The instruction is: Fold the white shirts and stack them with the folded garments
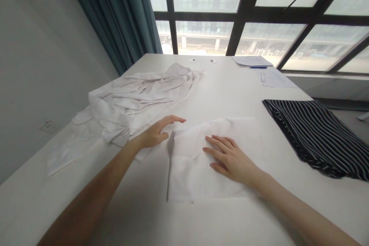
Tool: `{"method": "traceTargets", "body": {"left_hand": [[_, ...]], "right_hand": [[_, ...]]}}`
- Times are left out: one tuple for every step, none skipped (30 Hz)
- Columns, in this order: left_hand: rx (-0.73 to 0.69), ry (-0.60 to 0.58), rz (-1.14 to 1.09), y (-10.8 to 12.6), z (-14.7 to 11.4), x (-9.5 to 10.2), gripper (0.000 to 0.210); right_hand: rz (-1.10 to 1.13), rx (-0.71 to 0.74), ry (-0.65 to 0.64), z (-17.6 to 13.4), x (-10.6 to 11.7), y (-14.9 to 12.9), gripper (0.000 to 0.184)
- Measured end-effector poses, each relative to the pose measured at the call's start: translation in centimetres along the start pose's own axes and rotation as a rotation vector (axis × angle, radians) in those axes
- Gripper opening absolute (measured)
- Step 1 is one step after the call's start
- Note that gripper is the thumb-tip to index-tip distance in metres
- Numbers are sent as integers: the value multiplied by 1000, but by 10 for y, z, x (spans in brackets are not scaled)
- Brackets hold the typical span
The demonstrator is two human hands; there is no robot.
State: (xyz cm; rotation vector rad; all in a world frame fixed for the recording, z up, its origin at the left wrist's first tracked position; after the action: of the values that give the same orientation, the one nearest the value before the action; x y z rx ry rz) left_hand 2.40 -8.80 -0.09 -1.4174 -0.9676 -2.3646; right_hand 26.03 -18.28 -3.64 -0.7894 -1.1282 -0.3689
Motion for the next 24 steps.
{"method": "traceTargets", "body": {"left_hand": [[-12, -130, -9, -5, 0, -7, 55], [-23, -221, -14, -8, 0, -14, 59], [-32, -260, -17, -10, 1, -20, 60], [-42, -258, -17, -11, 3, -24, 58], [-50, -231, -18, -12, 6, -28, 53], [-57, -194, -19, -12, 9, -31, 47], [-61, -155, -19, -14, 12, -33, 43], [-62, -120, -17, -16, 14, -35, 39], [-61, -91, -12, -18, 15, -36, 37], [-55, -71, -5, -22, 16, -37, 35], [-48, -60, 10, -25, 15, -38, 34], [-37, -52, 40, -29, 15, -39, 32], [-20, -41, 90, -32, 14, -39, 31], [3, -31, 155, -36, 13, -39, 30], [32, -22, 229, -39, 12, -38, 28], [65, -15, 302, -42, 11, -38, 26], [100, -8, 365, -45, 12, -38, 24], [137, -1, 411, -48, 12, -38, 23], [172, 4, 440, -50, 13, -38, 22], [208, 9, 458, -53, 14, -38, 21], [248, 16, 473, -56, 16, -38, 21], [292, 21, 491, -59, 17, -39, 21], [338, 25, 516, -63, 18, -39, 21], [381, 24, 545, -66, 20, -39, 20]], "right_hand": [[2, -1, 1, 4, 4, -5, 33], [14, 7, 2, 9, 7, -11, 29], [38, 29, 2, 15, 9, -18, 27], [74, 67, 1, 22, 10, -25, 26], [116, 119, -2, 28, 9, -33, 26], [156, 177, -7, 35, 6, -41, 26], [187, 234, -14, 40, 2, -48, 27], [206, 282, -21, 44, -5, -52, 28], [214, 317, -28, 47, -12, -55, 29], [216, 333, -34, 49, -20, -56, 31], [217, 332, -41, 51, -28, -55, 33], [218, 318, -50, 51, -35, -54, 35], [222, 301, -61, 51, -41, -52, 36], [227, 282, -75, 50, -46, -50, 38], [233, 267, -89, 50, -49, -49, 39], [238, 257, -103, 49, -51, -48, 41], [242, 250, -116, 49, -51, -48, 42], [246, 246, -129, 49, -51, -48, 43], [251, 242, -142, 49, -51, -49, 44], [255, 239, -156, 49, -50, -49, 45], [259, 239, -170, 49, -50, -50, 46], [263, 238, -183, 50, -50, -51, 47], [266, 236, -193, 50, -50, -51, 48], [269, 232, -201, 50, -51, -51, 48]]}}
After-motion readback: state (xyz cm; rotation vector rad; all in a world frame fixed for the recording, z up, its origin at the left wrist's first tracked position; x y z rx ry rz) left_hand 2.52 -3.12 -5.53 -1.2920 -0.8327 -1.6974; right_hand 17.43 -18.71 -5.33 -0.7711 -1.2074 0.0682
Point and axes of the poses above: each hand's wrist, its own z-axis towards the middle knuckle, its own x-axis out of the back of the hand, y = z × x, the point moved 5 cm from there along z, towards the middle knuckle, and after that the axes turned 13 degrees about z, right-handed, at the moved point
